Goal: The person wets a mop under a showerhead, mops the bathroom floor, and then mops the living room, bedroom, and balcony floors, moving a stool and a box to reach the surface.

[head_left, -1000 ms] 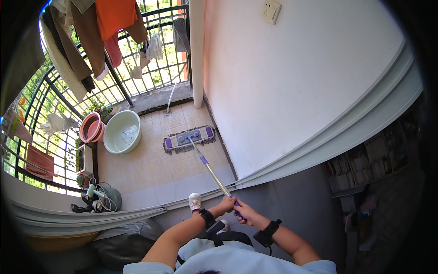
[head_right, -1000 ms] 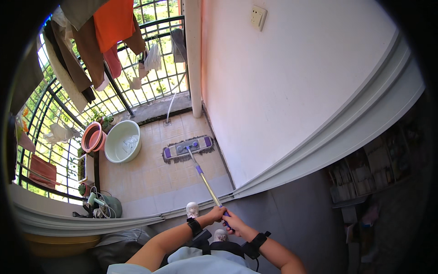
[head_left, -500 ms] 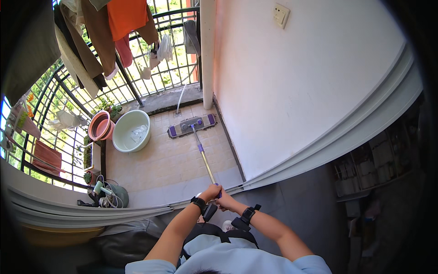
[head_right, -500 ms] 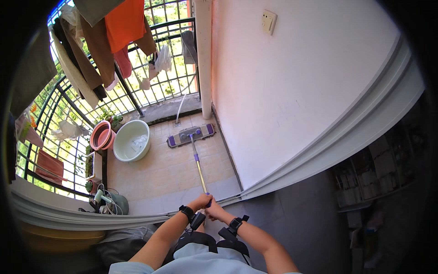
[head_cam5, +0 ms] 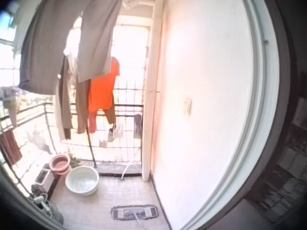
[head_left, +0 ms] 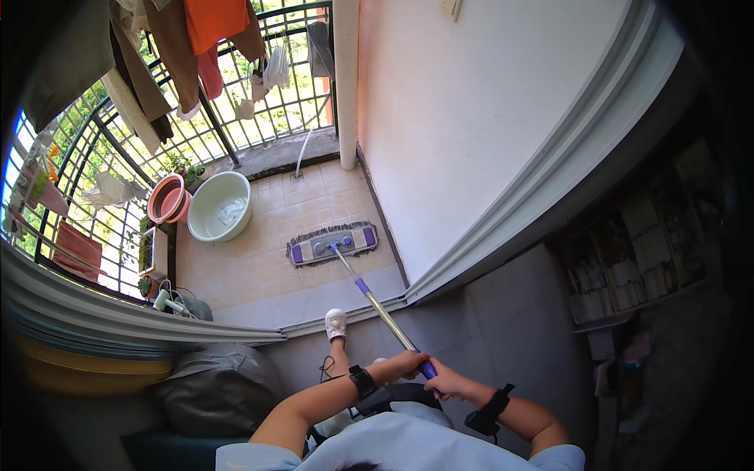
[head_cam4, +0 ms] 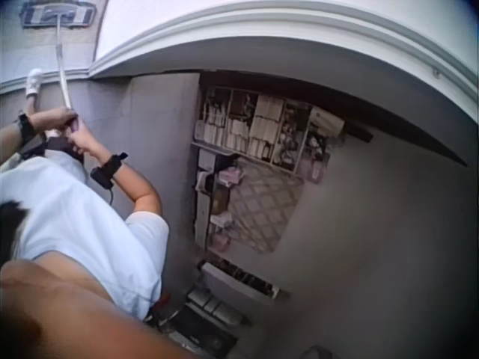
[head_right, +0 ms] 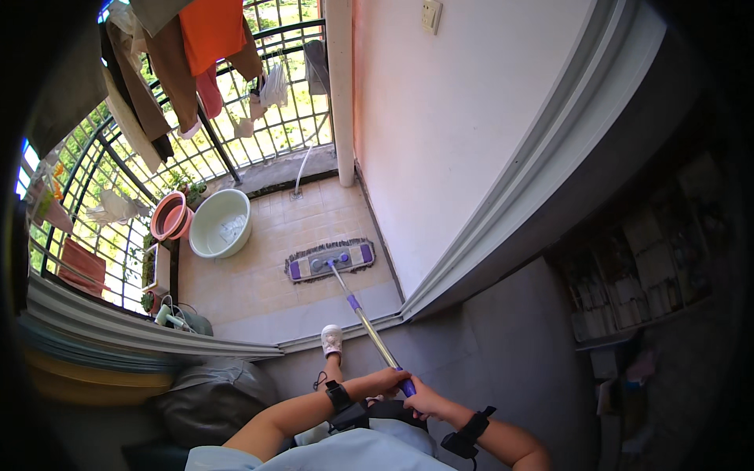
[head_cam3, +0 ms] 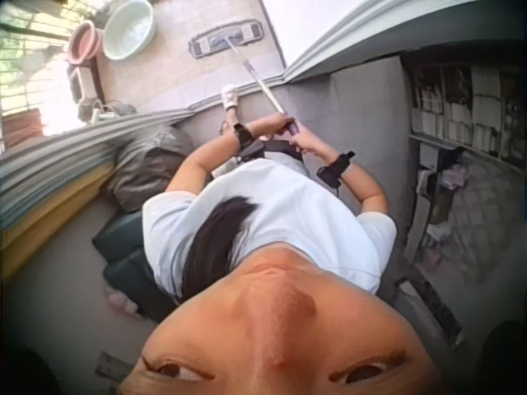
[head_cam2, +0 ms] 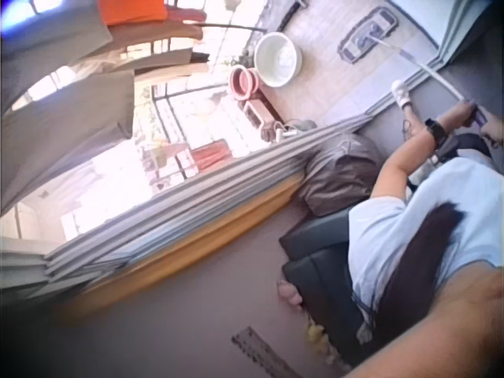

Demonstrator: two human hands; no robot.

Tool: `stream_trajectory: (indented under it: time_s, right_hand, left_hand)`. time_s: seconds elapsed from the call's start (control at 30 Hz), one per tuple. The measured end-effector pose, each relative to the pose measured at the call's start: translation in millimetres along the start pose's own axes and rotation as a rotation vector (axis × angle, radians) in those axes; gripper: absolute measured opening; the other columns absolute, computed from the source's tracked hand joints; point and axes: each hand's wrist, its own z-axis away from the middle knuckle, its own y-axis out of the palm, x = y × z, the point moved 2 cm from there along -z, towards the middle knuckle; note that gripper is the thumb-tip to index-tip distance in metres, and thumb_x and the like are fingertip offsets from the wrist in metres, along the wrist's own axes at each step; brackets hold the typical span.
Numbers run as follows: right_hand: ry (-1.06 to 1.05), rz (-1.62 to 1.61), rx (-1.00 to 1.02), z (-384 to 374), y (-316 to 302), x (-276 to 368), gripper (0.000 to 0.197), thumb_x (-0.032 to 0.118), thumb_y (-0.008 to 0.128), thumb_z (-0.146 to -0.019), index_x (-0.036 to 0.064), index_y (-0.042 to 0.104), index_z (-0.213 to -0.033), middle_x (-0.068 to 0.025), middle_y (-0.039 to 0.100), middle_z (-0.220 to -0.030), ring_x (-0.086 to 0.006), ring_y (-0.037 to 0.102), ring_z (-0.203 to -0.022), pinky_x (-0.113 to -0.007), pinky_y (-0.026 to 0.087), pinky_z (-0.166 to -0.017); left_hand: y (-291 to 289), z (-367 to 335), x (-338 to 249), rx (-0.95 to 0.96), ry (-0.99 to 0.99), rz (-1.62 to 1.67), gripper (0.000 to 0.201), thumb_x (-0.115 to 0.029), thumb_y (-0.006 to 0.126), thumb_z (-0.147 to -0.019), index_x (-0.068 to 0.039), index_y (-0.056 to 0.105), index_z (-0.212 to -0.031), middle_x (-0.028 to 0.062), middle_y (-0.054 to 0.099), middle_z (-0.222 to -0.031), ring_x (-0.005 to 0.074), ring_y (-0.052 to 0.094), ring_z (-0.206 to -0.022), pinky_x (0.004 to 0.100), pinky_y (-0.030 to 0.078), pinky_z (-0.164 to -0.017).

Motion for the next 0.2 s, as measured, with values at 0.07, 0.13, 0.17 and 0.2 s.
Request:
stream_trajectory:
  time_s: [0.07,0.13,0.17,0.2]
  right_hand:
    - [-0.004,0.043,-0.036,-5.2,6.7,-3.0,0.078,0.002,0.059,-0.074,0.0186,0.018,-0.139,-0.0071,0.05,-0.068,-0.0127,0.05,-0.046,-0.025,0.034,-0.034]
    - [-0.013,0.028,-0.03,-16.0,12.7,-3.6,0.076,0.002,0.058,-0.074,0.0173,0.019,-0.138,-0.0075,0.05,-0.068,-0.0131,0.051,-0.046,-0.025,0.035,-0.035]
    - [-0.028,0.025,-0.035,-21.9,10.2,0.3,0.076,0.002,0.058,-0.074,0.017,0.019,-0.138,-0.008,0.05,-0.068,-0.0132,0.051,-0.046,-0.025,0.036,-0.035]
    - [-0.04,0.021,-0.037,-22.3,11.0,6.7,0.076,0.003,0.058,-0.074,0.0167,0.02,-0.138,-0.0084,0.05,-0.068,-0.0134,0.05,-0.045,-0.025,0.036,-0.035]
  left_hand:
    - [-9.5,-14.4,10.0,-0.014,0.019,-0.127,0.034,-0.034,0.044,-0.09,-0.009,0.047,-0.067,-0.002,0.035,-0.052,0.0094,0.03,-0.039,0.0252,0.022,-0.037]
    - [-19.0,-11.5,10.8,0.055,0.077,-0.113,0.034,-0.034,0.044,-0.089,-0.009,0.048,-0.067,-0.0017,0.036,-0.051,0.0094,0.031,-0.04,0.0246,0.022,-0.037]
    - [-24.0,-14.6,7.0,0.004,0.053,-0.079,0.033,-0.034,0.046,-0.089,-0.009,0.048,-0.068,-0.0016,0.036,-0.051,0.0099,0.031,-0.04,0.0248,0.022,-0.037]
    - [-25.6,-12.6,3.7,-0.049,0.026,-0.043,0.032,-0.034,0.047,-0.088,-0.009,0.048,-0.069,-0.0015,0.036,-0.051,0.0103,0.031,-0.039,0.0249,0.022,-0.037]
